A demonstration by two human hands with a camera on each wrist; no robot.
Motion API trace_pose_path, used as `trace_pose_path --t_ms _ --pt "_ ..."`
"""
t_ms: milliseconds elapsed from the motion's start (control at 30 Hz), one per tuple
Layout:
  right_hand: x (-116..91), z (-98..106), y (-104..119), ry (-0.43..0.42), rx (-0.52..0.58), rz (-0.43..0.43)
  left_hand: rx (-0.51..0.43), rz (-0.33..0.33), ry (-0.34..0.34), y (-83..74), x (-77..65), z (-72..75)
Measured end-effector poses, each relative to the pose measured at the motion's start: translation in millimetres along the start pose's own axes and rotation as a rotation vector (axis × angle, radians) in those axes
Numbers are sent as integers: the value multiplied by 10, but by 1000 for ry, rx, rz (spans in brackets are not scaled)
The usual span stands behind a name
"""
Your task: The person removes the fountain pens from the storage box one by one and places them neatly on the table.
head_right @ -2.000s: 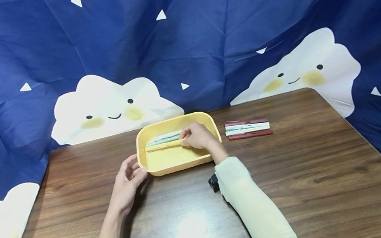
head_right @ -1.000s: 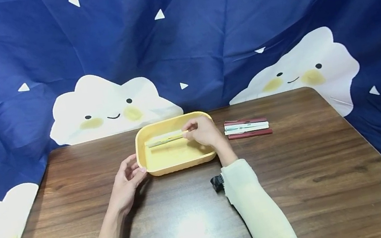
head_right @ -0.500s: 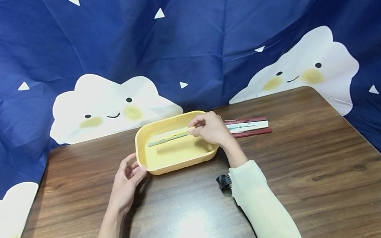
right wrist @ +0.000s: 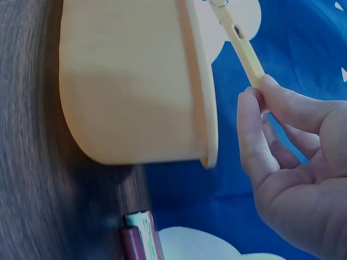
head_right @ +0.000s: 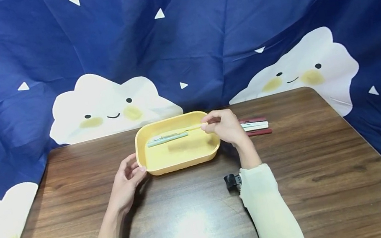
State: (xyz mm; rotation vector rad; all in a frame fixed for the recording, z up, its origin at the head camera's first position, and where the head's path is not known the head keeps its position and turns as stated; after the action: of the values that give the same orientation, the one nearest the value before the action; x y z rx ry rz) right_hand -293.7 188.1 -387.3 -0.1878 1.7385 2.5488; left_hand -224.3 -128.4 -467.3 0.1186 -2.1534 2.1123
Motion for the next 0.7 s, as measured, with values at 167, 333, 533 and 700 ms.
trace_pose_path --t_ms 167,333,533,700 --pt "-18 103 -61 -13 24 -21 -14 -4 1 3 0 1" --pt "-36 197 -89 -6 67 -32 -21 -20 2 3 12 0" --pt "-56 304 -143 -5 107 -60 -13 -29 3 -5 14 -1" --pt "-90 375 -187 -25 97 -74 -8 -23 6 -13 8 1"
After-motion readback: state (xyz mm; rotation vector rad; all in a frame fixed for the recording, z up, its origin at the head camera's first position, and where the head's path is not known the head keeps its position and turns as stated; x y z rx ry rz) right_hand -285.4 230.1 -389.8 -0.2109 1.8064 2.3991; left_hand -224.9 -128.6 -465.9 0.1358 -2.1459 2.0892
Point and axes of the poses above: each hand's wrist, its own x-axis towards the middle knuckle, its own z-axis out of the back of the hand, y = z × x, the point moved 7 cm from there along x, towards the middle knuckle, and after that the axes turned 14 degrees about -z, right-handed, at the moved point
